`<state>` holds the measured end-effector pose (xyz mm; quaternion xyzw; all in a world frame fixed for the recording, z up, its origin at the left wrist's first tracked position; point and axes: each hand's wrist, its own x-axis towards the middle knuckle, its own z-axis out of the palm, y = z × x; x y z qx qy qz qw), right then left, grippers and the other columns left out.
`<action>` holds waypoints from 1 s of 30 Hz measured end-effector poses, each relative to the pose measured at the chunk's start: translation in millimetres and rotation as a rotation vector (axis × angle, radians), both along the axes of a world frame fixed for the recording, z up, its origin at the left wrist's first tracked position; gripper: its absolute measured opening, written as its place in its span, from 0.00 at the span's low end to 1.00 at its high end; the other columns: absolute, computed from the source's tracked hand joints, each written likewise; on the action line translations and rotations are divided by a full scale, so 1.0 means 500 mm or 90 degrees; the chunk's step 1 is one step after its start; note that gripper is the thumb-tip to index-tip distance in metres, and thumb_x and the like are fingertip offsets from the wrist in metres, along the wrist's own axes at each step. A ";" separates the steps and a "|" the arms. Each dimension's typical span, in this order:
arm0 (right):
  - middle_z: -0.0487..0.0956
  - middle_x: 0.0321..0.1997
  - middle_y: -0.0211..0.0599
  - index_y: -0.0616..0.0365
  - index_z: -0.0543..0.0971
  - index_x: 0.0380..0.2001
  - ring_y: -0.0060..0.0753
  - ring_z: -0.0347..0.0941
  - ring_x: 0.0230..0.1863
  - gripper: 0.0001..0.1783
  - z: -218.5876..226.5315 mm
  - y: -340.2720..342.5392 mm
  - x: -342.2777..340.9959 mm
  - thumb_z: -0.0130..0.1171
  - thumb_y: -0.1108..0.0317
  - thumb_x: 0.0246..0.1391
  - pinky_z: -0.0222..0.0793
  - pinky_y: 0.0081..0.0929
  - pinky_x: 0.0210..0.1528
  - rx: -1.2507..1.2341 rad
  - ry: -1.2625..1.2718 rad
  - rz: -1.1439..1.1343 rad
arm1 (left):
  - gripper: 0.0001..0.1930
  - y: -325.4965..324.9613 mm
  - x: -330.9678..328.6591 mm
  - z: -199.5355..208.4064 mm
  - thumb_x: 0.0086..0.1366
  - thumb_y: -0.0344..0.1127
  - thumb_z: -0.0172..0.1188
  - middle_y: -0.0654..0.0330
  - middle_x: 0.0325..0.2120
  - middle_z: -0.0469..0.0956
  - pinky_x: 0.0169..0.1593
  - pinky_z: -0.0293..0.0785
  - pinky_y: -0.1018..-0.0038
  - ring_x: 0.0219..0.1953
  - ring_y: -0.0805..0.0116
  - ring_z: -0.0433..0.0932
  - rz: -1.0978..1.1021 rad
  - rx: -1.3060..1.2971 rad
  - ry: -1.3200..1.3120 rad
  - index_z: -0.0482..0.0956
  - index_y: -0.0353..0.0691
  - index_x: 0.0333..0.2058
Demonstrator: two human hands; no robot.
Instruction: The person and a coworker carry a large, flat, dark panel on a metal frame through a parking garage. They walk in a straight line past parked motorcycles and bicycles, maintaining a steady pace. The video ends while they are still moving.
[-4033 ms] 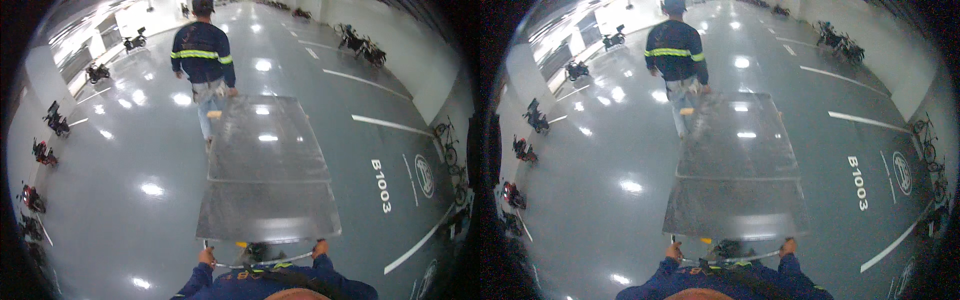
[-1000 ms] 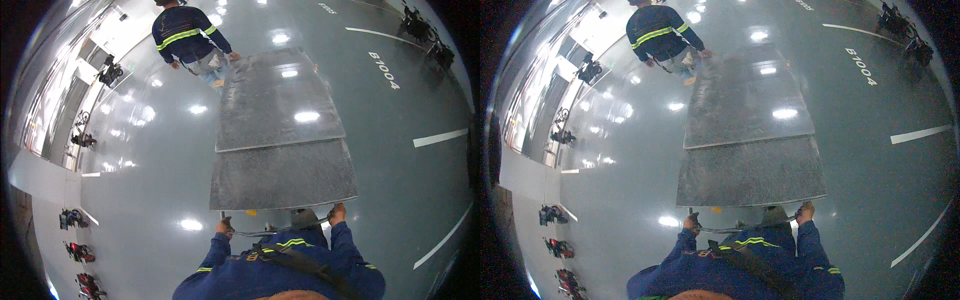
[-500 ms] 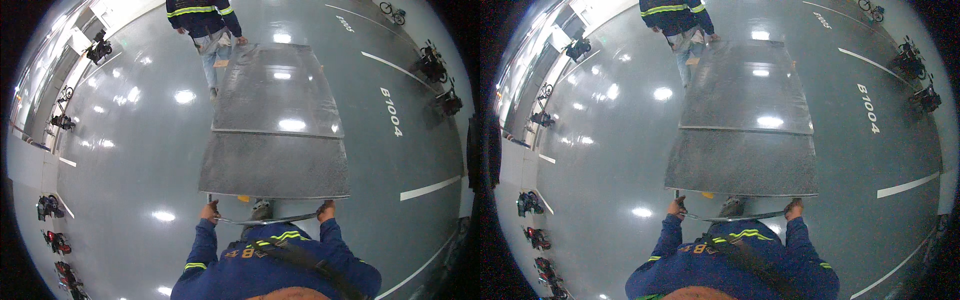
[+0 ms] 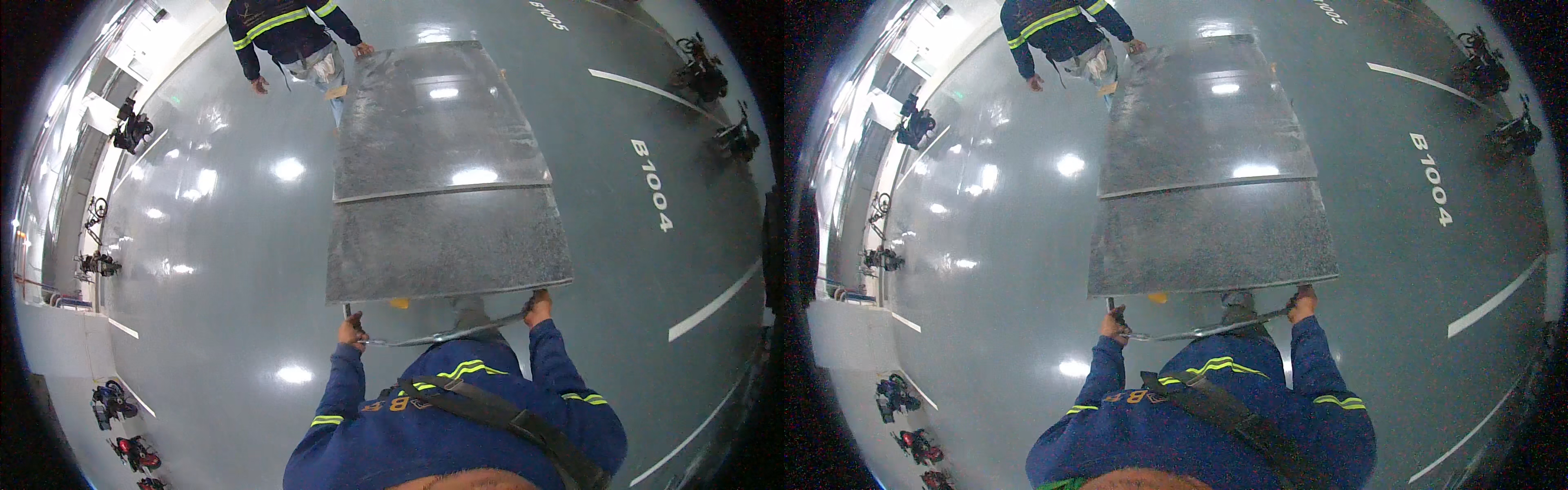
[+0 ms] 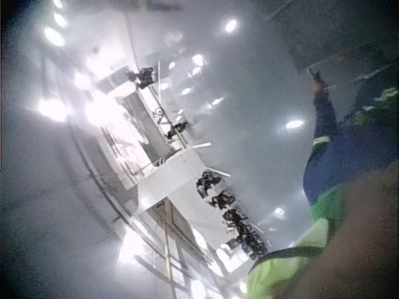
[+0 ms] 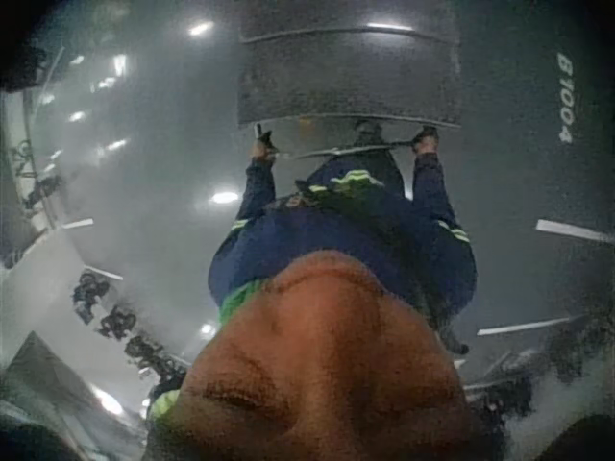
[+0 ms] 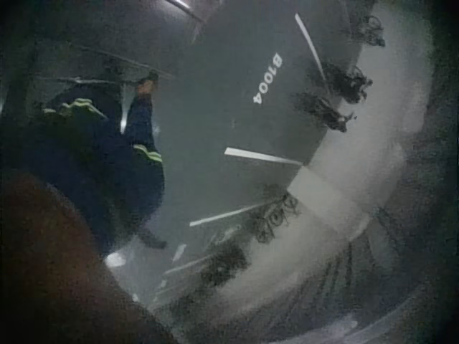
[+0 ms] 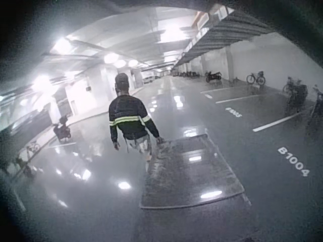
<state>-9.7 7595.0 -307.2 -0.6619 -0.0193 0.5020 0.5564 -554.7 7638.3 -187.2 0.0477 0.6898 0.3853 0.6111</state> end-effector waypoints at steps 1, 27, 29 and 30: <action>0.65 0.19 0.26 0.48 0.71 0.30 0.26 0.58 0.15 0.08 0.026 0.067 -0.021 0.58 0.60 0.54 0.51 0.26 0.15 -0.012 0.114 -0.079 | 0.13 0.052 0.001 0.014 0.66 0.39 0.47 0.66 0.25 0.70 0.15 0.59 0.75 0.12 0.70 0.61 -0.024 0.006 0.052 0.79 0.44 0.41; 0.80 0.49 0.40 0.51 0.84 0.42 0.43 0.74 0.53 0.20 0.096 1.662 0.075 0.57 0.52 0.49 0.67 0.37 0.57 -0.365 -0.818 0.869 | 0.17 1.573 -0.011 -0.100 0.66 0.32 0.42 0.66 0.19 0.67 0.18 0.65 0.69 0.16 0.71 0.67 -0.242 0.176 0.153 0.75 0.41 0.49; 0.79 0.45 0.38 0.51 0.81 0.40 0.42 0.73 0.50 0.18 0.070 1.786 0.093 0.57 0.54 0.50 0.67 0.36 0.55 -0.330 -0.720 0.737 | 0.09 1.706 0.027 -0.063 0.66 0.36 0.48 0.66 0.17 0.66 0.18 0.64 0.71 0.16 0.71 0.66 -0.224 0.164 0.089 0.76 0.41 0.39; 0.78 0.43 0.37 0.51 0.80 0.39 0.41 0.72 0.48 0.17 0.036 1.845 0.111 0.56 0.54 0.50 0.67 0.35 0.54 -0.322 -0.603 0.630 | 0.10 1.771 0.037 -0.058 0.66 0.34 0.49 0.66 0.17 0.65 0.20 0.67 0.71 0.16 0.71 0.67 -0.081 0.106 -0.036 0.76 0.40 0.42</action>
